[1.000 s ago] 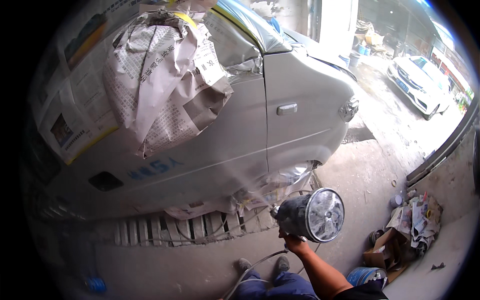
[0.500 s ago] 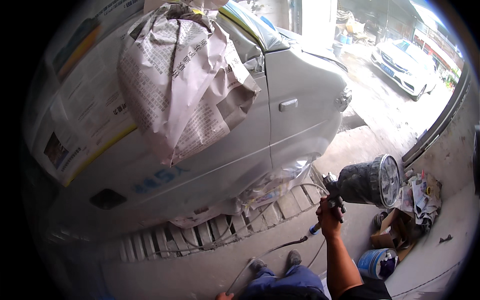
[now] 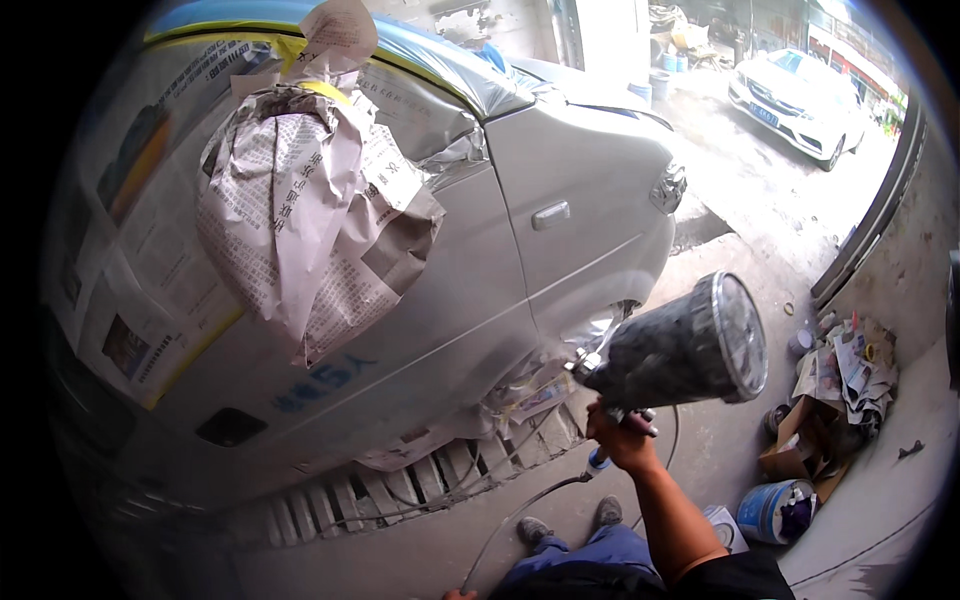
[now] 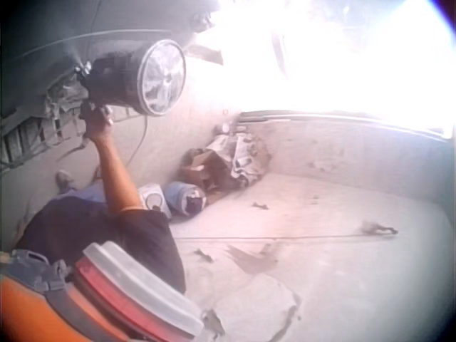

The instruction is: The person uses a spray gun to apply paint to the front of a silver car that is partially masked with plastic sheeting and tape. The person moves around the vehicle, spraying the hood, front bumper, and side panels in steady passes.

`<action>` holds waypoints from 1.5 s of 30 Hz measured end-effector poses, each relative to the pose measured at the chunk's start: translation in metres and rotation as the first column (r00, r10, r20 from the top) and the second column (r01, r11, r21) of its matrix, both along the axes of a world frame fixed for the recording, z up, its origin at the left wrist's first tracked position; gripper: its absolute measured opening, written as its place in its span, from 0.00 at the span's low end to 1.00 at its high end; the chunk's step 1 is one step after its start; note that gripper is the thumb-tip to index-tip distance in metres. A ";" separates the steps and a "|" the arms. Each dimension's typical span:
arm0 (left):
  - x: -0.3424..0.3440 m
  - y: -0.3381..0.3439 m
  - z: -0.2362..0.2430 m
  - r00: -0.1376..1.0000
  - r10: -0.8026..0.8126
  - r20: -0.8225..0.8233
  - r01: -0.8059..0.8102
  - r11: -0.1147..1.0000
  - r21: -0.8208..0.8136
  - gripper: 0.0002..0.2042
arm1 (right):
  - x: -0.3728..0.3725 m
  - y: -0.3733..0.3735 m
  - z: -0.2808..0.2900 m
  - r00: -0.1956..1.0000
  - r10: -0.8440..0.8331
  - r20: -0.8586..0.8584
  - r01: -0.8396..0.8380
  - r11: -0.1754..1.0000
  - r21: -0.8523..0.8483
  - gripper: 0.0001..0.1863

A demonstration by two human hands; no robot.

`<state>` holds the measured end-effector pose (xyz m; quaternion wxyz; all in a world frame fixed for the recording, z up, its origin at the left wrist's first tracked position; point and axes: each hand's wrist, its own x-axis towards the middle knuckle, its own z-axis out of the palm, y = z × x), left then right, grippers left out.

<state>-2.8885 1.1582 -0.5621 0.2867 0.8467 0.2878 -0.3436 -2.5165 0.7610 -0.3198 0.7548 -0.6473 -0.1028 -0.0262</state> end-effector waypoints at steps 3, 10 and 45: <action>0.002 -0.019 0.015 0.989 0.135 -0.065 -0.139 0.989 -0.057 0.27 | 0.012 -0.021 0.019 0.951 -0.232 -0.203 0.271 0.943 0.192 0.05; 0.013 -0.035 0.031 0.986 0.138 -0.093 -0.137 0.990 0.018 0.28 | 0.011 -0.026 0.046 0.929 -0.239 -0.283 0.248 0.969 -0.002 0.08; 0.006 -0.014 -0.020 0.995 -0.075 -0.066 0.080 0.993 0.088 0.32 | 0.016 -0.003 0.051 0.929 0.304 -0.213 -0.269 0.946 0.178 0.11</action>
